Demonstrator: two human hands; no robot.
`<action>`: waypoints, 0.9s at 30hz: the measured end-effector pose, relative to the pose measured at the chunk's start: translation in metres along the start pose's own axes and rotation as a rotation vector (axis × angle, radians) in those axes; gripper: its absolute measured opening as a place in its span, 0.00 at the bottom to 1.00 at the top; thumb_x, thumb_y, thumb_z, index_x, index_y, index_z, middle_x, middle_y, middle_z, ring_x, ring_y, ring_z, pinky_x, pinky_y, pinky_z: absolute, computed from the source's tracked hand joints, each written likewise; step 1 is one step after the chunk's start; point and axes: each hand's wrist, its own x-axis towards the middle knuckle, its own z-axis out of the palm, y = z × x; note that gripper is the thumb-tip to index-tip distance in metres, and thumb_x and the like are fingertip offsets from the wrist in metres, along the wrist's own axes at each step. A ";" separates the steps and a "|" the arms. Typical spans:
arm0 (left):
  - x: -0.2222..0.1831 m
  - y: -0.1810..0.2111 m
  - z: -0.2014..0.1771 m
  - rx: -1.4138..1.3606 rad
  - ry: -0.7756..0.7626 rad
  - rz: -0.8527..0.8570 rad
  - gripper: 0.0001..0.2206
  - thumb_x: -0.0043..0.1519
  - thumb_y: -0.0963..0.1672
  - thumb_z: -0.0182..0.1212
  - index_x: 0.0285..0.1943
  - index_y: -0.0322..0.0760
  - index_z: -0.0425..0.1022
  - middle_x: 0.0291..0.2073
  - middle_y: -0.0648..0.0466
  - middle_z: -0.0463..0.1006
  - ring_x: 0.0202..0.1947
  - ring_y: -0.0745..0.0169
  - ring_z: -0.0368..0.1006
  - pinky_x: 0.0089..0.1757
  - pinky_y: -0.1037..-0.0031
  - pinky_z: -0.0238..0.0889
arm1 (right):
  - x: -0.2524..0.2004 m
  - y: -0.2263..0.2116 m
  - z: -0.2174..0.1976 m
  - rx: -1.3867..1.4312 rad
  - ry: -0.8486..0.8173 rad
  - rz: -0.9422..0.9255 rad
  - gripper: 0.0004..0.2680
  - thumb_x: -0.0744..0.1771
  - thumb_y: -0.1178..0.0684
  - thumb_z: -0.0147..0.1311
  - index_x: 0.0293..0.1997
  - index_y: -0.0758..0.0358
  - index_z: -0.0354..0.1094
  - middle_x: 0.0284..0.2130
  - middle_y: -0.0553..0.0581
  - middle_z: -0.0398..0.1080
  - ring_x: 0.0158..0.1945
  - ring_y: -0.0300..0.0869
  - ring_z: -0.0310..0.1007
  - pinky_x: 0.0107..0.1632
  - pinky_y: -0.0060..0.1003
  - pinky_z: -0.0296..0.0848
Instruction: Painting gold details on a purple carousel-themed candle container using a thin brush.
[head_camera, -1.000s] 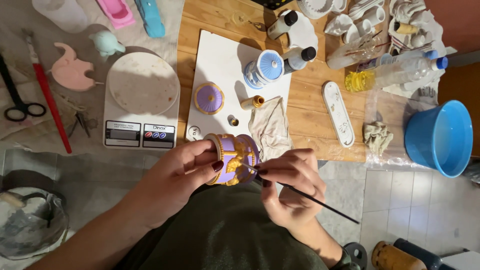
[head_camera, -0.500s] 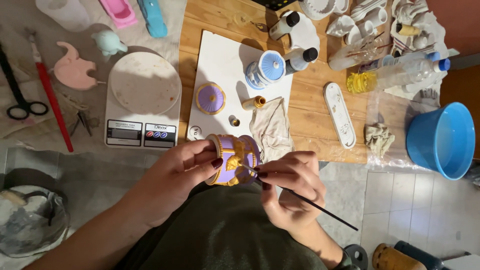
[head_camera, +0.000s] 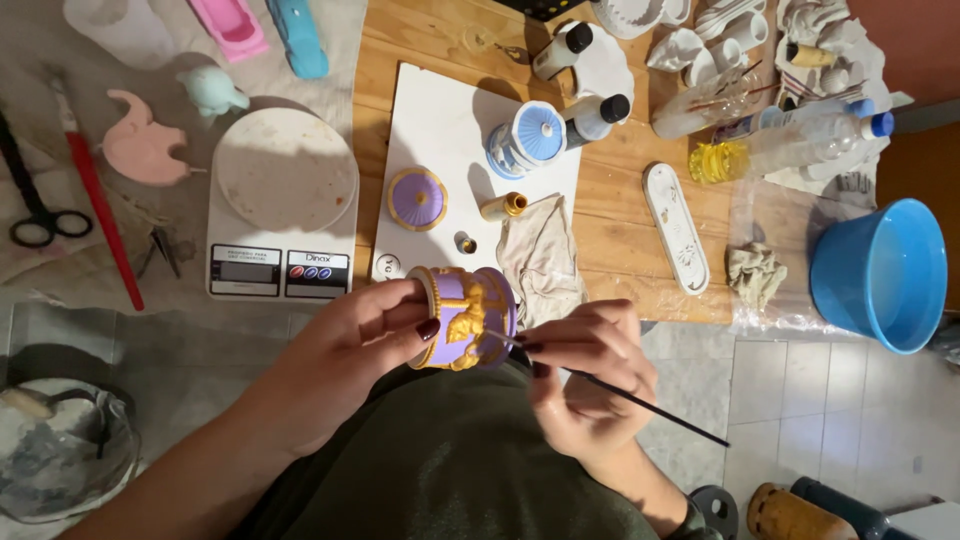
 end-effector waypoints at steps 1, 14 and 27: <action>0.000 0.001 0.000 0.009 -0.044 0.027 0.21 0.63 0.39 0.54 0.66 0.26 0.69 0.56 0.50 0.79 0.56 0.65 0.74 0.55 0.72 0.67 | 0.000 0.001 -0.002 0.013 0.013 0.015 0.06 0.61 0.64 0.57 0.37 0.64 0.72 0.37 0.55 0.78 0.42 0.44 0.69 0.53 0.38 0.67; -0.009 0.001 0.001 0.067 -0.133 0.195 0.22 0.67 0.39 0.51 0.71 0.25 0.61 0.62 0.46 0.76 0.61 0.60 0.73 0.59 0.68 0.66 | -0.003 -0.003 -0.003 -0.042 0.073 -0.067 0.06 0.63 0.63 0.60 0.39 0.64 0.69 0.37 0.58 0.78 0.42 0.45 0.73 0.51 0.39 0.71; -0.010 0.004 0.005 0.035 -0.167 0.209 0.21 0.68 0.39 0.50 0.71 0.24 0.61 0.62 0.45 0.75 0.62 0.59 0.72 0.60 0.67 0.65 | -0.005 -0.004 -0.007 0.001 0.057 -0.058 0.04 0.65 0.61 0.59 0.40 0.62 0.69 0.37 0.58 0.78 0.41 0.45 0.74 0.50 0.38 0.70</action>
